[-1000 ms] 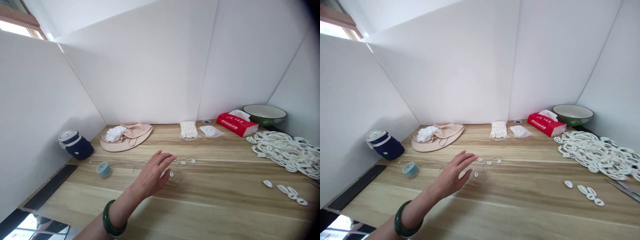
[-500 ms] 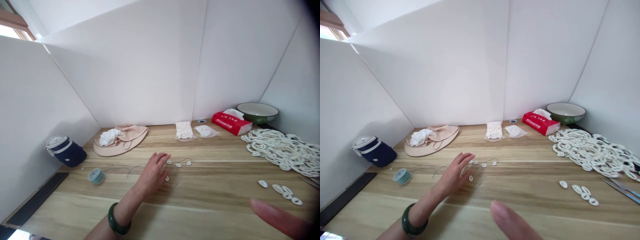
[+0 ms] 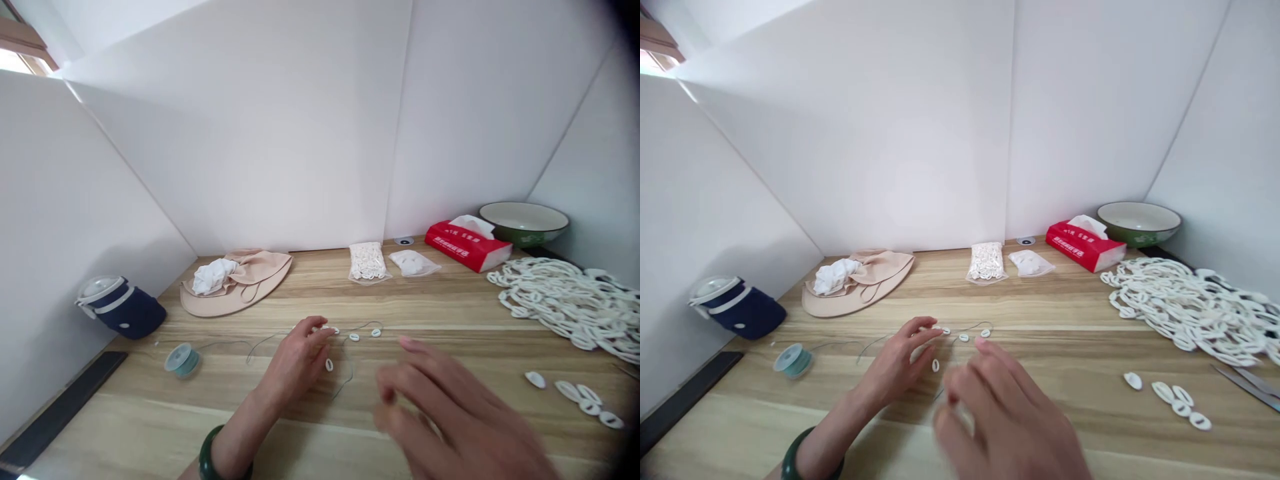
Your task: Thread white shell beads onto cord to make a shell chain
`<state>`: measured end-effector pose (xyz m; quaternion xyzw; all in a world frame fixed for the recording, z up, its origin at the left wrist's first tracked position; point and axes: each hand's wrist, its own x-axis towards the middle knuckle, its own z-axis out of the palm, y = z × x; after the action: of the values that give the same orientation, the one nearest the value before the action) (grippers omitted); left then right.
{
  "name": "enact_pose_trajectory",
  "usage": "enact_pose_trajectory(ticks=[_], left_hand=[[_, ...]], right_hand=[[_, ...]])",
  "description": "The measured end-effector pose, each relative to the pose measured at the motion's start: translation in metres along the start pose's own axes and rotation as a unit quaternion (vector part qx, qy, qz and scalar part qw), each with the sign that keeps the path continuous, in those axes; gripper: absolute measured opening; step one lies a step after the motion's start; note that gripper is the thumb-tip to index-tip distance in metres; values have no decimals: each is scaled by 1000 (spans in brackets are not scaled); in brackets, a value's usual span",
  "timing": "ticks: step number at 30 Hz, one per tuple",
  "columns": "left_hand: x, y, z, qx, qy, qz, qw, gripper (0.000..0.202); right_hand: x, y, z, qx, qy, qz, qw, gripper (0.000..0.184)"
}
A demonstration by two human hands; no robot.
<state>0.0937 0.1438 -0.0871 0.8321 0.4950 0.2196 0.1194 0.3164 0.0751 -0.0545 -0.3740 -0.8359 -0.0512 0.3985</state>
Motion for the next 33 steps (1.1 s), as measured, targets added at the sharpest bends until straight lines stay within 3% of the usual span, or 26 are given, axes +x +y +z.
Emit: enact_pose_trajectory(ticks=[4,9,13,16,18,21,24,26,29,33], left_hand=[[-3,8,-11,-5,-53,-44,998,31],[-5,9,-10,-41,-119,-44,991,37],[-2,4,1,-76,-120,-50,989,31],[0,2,9,-80,-104,-64,989,27],[1,1,11,-74,-98,-71,990,24],[1,0,11,-61,-93,-88,990,19],[8,2,4,-95,-54,-114,987,14],[19,6,-3,-175,-11,-134,975,12],[45,20,-16,-325,56,-134,934,20],[85,46,-31,-493,113,-109,856,30]], right_hand=[[12,19,40,-3,-64,-5,998,16],[7,23,91,-40,-25,-104,993,5],[4,23,117,-24,33,-149,988,30],[2,28,128,27,52,-134,989,31],[2,34,126,92,53,-93,990,26],[12,48,105,225,39,33,973,13],[35,65,73,355,27,185,916,17],[54,75,53,421,34,264,867,18],[83,85,34,476,74,339,808,17],[113,90,24,495,109,380,774,13]])
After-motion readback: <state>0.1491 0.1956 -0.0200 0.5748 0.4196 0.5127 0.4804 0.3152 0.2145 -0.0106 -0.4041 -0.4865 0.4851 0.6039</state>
